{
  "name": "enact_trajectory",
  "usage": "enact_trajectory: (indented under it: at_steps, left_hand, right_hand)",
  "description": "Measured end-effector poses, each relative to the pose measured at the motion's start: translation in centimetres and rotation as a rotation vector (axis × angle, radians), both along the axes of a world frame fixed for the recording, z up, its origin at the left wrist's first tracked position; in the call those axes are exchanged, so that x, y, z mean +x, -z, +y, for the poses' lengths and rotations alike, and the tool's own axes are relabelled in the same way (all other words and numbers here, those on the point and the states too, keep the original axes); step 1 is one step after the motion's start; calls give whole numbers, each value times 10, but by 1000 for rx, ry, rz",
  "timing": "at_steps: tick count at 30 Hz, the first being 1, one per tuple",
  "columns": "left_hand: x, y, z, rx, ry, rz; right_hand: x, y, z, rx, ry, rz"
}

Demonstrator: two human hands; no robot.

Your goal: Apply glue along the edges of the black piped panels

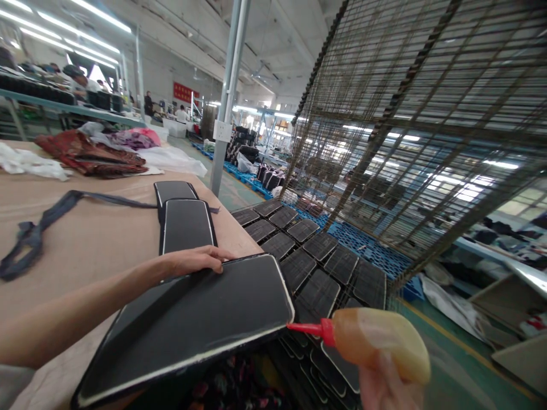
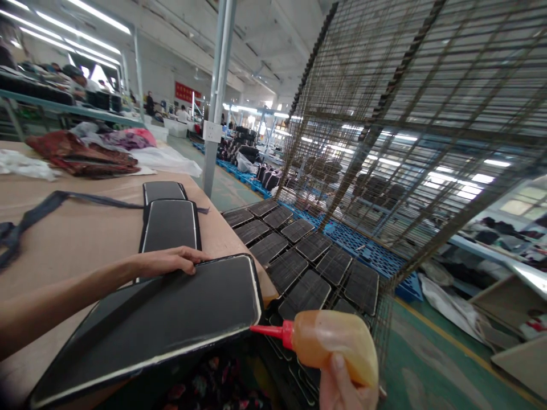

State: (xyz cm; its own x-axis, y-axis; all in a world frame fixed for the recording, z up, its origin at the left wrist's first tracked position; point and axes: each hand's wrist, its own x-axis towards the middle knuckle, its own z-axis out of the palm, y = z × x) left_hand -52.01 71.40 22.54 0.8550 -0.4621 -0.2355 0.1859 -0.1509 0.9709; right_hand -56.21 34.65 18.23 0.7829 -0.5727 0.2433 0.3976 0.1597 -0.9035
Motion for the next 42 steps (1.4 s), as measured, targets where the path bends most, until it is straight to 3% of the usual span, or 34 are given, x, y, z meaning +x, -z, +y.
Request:
enact_trajectory:
  at_steps: [3, 6, 14, 23, 25, 29, 32, 39, 42]
  left_hand:
    - [-1, 5, -1, 33, -83, -1]
    - [-1, 9, -4, 42, -129, 13]
    - [2, 21, -12, -76, -104, 29]
    - [9, 35, -15, -188, -162, 125]
    - [9, 35, -17, -214, -166, 146]
    - [8, 32, -21, -248, -166, 172]
    - [9, 30, -24, -269, -137, 179]
    - [15, 33, -25, -303, -170, 217]
    - [16, 34, -25, -307, -195, 222]
  right_hand:
    - [-1, 13, 4, -2, 160, -26]
    - [-1, 22, 7, 9, 219, -48]
    - [9, 21, -3, -13, 77, -89]
    - [11, 36, 5, 35, 84, -84]
    - [11, 40, 6, 2, 112, -83]
    - [10, 57, 4, -231, 256, -104]
    - [8, 68, 6, -326, 305, -113]
    - [4, 64, 23, -233, 288, -67]
    - [1, 60, 31, -97, 261, 14]
